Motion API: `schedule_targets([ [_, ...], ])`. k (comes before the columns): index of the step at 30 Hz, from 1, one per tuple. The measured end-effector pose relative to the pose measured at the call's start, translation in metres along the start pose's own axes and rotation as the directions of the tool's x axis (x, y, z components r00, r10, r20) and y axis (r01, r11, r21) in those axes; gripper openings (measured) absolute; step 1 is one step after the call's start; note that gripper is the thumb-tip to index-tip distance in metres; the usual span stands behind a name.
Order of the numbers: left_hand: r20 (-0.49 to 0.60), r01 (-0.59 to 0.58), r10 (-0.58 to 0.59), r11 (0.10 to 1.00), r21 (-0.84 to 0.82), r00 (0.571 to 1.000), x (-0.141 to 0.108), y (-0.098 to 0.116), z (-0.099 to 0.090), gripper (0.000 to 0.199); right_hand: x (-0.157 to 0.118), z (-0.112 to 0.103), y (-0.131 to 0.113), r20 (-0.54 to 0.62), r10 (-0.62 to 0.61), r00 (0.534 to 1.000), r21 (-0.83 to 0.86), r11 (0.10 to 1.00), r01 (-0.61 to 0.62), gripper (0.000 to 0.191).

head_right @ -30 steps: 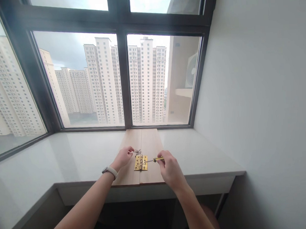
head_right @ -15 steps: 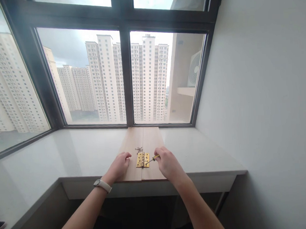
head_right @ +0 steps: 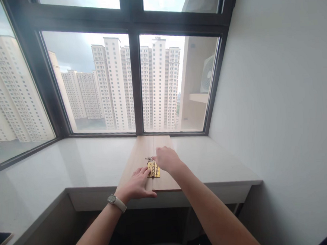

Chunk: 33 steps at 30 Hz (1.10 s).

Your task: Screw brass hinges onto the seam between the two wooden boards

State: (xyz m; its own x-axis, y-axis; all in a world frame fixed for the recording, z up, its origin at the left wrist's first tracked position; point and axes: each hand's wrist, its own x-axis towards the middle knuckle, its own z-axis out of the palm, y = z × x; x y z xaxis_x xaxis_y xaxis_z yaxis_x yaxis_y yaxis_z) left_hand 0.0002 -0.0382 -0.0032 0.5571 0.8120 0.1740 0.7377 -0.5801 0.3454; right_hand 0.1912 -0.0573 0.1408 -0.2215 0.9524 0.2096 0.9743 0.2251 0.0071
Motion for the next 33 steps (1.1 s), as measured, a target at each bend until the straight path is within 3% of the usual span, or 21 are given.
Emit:
schedule_targets([
  [7,-0.068,-0.019,0.021,1.0,0.018,0.997,-0.001,0.003,0.004,0.105,0.019,-0.007,-0.002,0.093,-0.116,0.989,-0.019,0.993,0.118,0.023],
  [16,-0.044,0.006,-0.007,1.0,-0.011,0.999,-0.003,0.007,-0.001,0.095,0.023,-0.013,-0.001,0.179,-0.272,0.946,-0.001,0.961,0.277,0.01],
  [23,-0.044,0.015,-0.015,1.0,-0.014,0.999,-0.004,0.008,-0.001,0.098,0.02,-0.02,-0.013,0.184,-0.132,0.974,-0.091,0.984,0.151,0.048],
  [28,-0.047,0.017,-0.017,1.0,-0.014,0.999,-0.004,0.009,-0.001,0.097,0.022,-0.023,-0.017,0.253,-0.163,0.954,-0.105,0.975,0.195,0.034],
  [33,-0.04,0.025,-0.026,1.0,-0.018,0.999,-0.005,0.01,-0.002,0.097,0.022,-0.023,-0.015,0.248,-0.231,0.941,-0.128,0.955,0.268,0.019],
])
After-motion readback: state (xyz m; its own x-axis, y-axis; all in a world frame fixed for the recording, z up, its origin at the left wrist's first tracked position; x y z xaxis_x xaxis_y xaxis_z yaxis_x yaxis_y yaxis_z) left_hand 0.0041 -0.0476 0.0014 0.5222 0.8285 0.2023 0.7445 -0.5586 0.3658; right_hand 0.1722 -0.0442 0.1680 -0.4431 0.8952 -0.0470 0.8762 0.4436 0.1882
